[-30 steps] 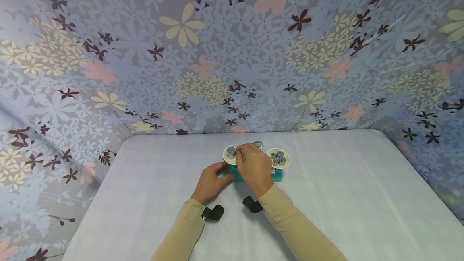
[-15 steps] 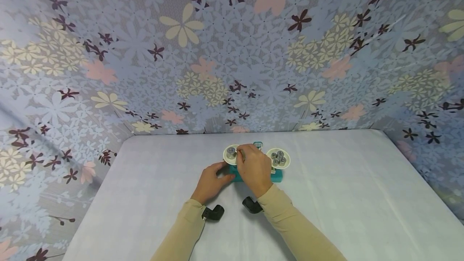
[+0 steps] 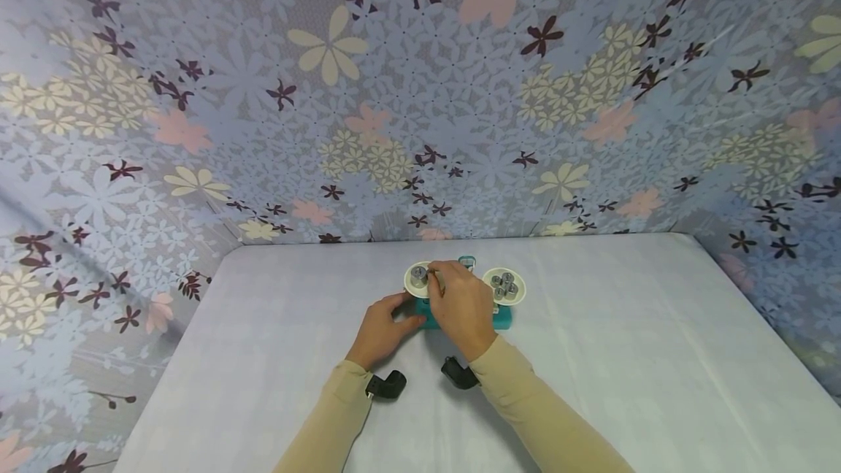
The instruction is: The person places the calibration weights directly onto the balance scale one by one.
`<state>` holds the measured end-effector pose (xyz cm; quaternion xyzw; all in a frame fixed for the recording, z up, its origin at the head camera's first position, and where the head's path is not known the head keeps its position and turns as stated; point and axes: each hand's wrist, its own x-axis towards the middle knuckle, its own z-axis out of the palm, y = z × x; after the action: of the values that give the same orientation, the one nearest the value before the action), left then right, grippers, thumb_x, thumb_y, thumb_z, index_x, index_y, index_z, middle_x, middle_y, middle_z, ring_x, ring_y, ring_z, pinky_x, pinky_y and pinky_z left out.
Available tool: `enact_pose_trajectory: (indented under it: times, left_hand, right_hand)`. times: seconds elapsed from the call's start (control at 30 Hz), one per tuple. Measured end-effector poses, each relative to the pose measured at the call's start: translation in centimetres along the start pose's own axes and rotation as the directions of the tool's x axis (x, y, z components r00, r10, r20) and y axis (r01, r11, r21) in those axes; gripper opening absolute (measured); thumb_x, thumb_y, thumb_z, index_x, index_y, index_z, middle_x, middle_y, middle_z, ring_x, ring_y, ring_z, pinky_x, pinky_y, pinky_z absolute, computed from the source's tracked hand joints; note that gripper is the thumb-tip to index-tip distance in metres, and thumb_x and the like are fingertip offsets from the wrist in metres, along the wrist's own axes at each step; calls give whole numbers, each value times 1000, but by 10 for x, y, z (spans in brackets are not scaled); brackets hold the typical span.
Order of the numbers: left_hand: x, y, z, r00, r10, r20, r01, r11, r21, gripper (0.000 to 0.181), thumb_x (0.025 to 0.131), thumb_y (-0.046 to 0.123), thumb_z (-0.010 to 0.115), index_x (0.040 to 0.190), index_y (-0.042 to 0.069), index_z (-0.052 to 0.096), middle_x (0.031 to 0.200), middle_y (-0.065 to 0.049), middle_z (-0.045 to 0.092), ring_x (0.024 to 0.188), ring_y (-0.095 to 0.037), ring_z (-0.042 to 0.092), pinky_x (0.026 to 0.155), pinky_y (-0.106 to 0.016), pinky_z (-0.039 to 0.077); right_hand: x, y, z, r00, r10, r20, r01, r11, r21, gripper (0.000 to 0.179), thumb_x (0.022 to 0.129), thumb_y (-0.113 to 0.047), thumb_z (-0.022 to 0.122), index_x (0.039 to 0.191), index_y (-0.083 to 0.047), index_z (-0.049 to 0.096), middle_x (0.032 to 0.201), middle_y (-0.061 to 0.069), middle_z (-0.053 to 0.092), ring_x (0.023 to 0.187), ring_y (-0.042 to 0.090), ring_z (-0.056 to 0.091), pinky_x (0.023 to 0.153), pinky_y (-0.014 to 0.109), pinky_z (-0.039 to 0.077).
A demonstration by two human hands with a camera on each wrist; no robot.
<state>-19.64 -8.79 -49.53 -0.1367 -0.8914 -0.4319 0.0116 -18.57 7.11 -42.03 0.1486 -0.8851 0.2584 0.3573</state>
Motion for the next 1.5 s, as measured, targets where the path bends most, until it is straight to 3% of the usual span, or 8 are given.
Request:
enact_pose_trajectory:
  times: [0.13, 0.37, 0.53, 1.1, 1.5]
  left_hand:
    - [0, 1, 0, 1000, -6, -1, 6, 1000, -2, 55, 81, 42, 68, 127, 13, 57, 128, -4, 56, 122, -22, 48, 105, -40, 37]
    - [-1, 1, -1, 1000, -3, 5, 3, 1000, -7, 54, 82, 40, 67, 127, 12, 57, 128, -6, 56, 122, -24, 48, 104, -43, 37]
    - [0, 0, 0, 1000, -21, 4, 21, 1000, 9, 55, 81, 40, 68, 128, 13, 57, 129, -5, 56, 123, -22, 48, 105, -41, 37]
    - [0, 0, 2, 999, -39, -3, 39, 999, -19, 58, 80, 42, 69, 128, 12, 56, 129, -5, 56, 124, -23, 47, 105, -41, 36]
    - [-1, 1, 2, 999, -35, -4, 35, 999, -12, 58, 80, 43, 68, 127, 11, 57, 129, -5, 56, 123, -23, 47, 105, -41, 36]
  right_hand:
    - [0, -2, -6, 1000, -16, -4, 16, 999, 34, 12, 83, -13, 66, 93, -8, 71, 89, 6, 68, 46, 3, 48, 34, 17, 32]
    - [-3, -1, -14, 1000, -16, 19, 15, 996, 91, 11, 82, -12, 67, 92, -8, 70, 82, 4, 66, 52, 4, 52, 38, 16, 38]
    - [-5, 0, -21, 998, -5, 59, -1, 995, 102, 14, 81, -11, 68, 94, -9, 71, 85, 3, 67, 55, 5, 55, 41, 18, 41]
    - [-18, 7, -36, 992, -7, 123, -12, 988, 151, 13, 82, -14, 69, 94, -11, 71, 80, -1, 65, 55, 7, 54, 41, 16, 37]
    - [-27, 10, -42, 987, 10, 162, -39, 983, 178, 14, 79, -13, 72, 92, -14, 71, 83, -2, 67, 59, 2, 52, 46, 17, 41]
